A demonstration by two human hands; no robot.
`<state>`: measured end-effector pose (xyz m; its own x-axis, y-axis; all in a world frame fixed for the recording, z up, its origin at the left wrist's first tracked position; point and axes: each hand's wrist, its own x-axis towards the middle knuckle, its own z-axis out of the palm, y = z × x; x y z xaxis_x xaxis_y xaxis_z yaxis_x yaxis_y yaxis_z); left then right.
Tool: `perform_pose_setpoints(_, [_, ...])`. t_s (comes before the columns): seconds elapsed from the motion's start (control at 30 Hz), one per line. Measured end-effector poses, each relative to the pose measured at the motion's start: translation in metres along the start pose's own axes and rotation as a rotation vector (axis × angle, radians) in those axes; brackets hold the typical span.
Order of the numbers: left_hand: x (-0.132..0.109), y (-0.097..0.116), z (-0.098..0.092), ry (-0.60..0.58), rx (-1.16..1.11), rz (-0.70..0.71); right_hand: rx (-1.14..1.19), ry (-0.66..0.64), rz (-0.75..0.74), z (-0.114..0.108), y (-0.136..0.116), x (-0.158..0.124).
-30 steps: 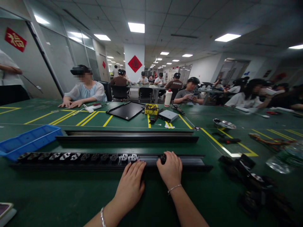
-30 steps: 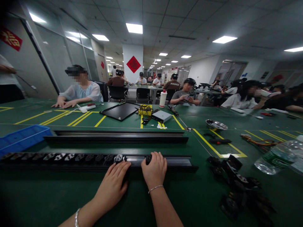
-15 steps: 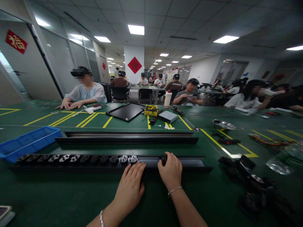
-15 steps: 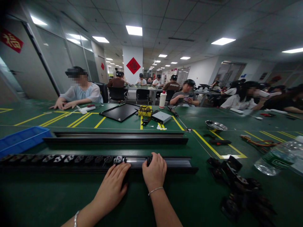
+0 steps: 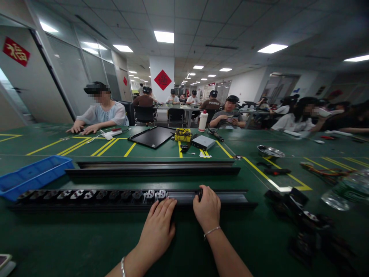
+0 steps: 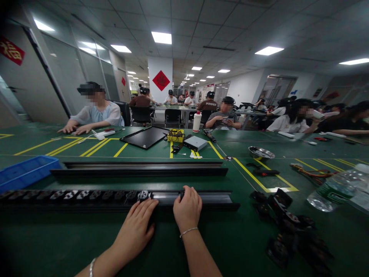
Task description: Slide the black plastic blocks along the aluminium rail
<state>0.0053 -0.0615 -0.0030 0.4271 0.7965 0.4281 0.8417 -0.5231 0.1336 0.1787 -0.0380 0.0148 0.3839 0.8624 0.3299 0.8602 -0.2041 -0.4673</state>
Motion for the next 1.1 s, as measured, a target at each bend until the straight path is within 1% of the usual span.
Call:
perform_pose_setpoints(0.5, [0.000, 0.000, 0.001, -0.004, -0.005, -0.007, 0.015, 0.005, 0.008, 0.000, 0.001, 0.001])
perform_pose_setpoints(0.73, [0.000, 0.000, 0.000, -0.002, -0.003, 0.002, -0.085, 0.098, -0.020, 0.000, 0.014, 0.001])
perform_pose_setpoints(0.83, [0.000, 0.001, -0.001, -0.009, 0.002, 0.006, -0.095, 0.075, -0.006, -0.001, 0.018, 0.002])
perform_pose_setpoints(1.1, [0.001, 0.001, -0.002, -0.004, -0.002, 0.005, -0.082, 0.043, 0.022, -0.003, 0.016, 0.004])
